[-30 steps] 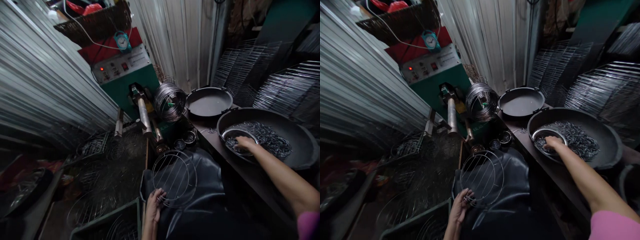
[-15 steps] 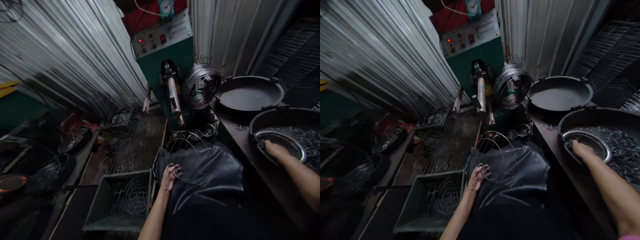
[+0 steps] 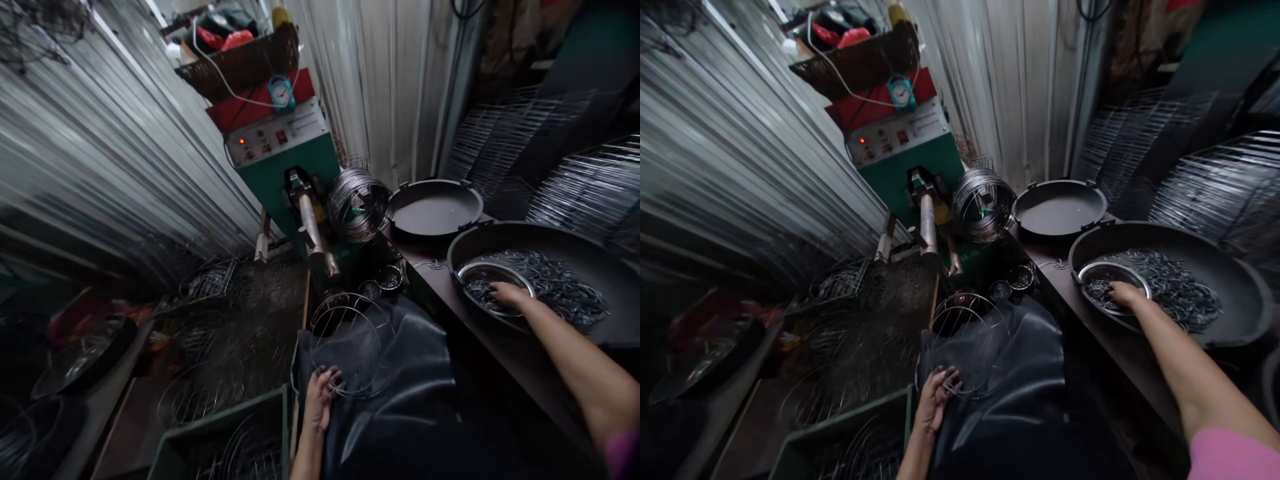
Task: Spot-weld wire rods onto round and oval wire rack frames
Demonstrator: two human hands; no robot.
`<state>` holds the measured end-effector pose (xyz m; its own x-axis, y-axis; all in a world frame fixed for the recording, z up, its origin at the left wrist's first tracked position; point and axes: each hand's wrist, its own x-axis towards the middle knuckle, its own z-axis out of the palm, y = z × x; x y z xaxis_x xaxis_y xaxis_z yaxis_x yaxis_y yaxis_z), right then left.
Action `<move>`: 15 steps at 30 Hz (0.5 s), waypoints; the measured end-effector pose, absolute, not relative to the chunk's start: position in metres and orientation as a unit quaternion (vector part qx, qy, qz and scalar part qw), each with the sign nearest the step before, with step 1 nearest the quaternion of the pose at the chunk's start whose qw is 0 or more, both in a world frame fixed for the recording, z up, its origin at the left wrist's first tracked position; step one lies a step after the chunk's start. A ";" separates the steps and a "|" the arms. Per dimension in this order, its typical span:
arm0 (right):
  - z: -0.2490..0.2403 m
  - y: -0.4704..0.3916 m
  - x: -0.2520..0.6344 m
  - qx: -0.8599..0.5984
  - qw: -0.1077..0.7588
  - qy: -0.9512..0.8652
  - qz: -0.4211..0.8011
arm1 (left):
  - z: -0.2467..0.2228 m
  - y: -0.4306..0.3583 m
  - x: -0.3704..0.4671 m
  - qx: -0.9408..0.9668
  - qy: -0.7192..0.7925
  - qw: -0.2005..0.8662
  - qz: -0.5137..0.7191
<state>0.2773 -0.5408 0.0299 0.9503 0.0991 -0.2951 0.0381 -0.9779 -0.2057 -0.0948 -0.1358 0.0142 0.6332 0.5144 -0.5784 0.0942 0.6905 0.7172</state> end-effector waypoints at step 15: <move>0.069 -0.547 0.276 -0.965 0.194 0.071 0.162 | -0.008 -0.124 -0.090 0.378 0.447 0.807 0.080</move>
